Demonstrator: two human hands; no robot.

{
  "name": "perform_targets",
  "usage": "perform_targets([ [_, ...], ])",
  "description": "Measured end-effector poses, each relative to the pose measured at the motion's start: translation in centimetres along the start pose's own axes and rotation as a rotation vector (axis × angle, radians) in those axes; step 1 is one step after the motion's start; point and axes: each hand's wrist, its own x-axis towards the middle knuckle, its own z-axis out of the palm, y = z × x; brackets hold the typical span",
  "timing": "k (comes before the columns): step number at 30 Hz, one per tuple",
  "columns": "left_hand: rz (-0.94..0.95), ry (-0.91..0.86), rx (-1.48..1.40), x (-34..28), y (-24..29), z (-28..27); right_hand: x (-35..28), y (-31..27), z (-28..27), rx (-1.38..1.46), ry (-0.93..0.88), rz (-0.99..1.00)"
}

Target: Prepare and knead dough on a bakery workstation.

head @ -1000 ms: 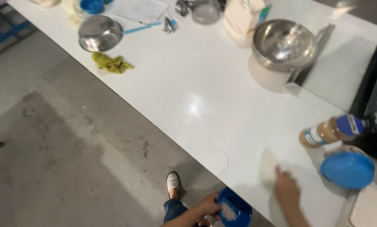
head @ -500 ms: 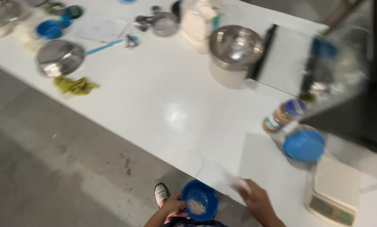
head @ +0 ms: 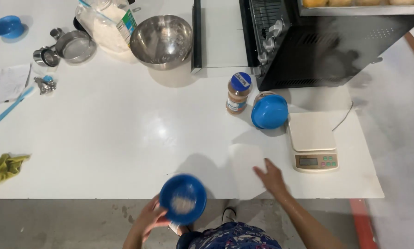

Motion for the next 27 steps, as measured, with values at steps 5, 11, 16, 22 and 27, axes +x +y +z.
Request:
perform_targets([
  [5,0.209,-0.081,0.008,5.8,4.1,8.5,3.6,4.6,-4.1,-0.145,0.174,-0.056],
  [11,0.264,-0.224,0.001,9.9,4.4,14.9,9.1,-2.6,-10.0,-0.279,0.373,-0.392],
  [16,0.231,-0.295,0.174,8.7,4.5,15.5,16.1,-8.2,-12.7,-0.296,0.398,-0.615],
  [22,0.337,0.016,0.249,11.5,-1.4,9.2,18.7,-12.6,-10.9,-0.299,0.417,-0.910],
  [27,0.367,0.268,0.232,8.1,-6.4,2.9,18.7,-18.1,-7.2,-0.221,0.405,-0.764],
])
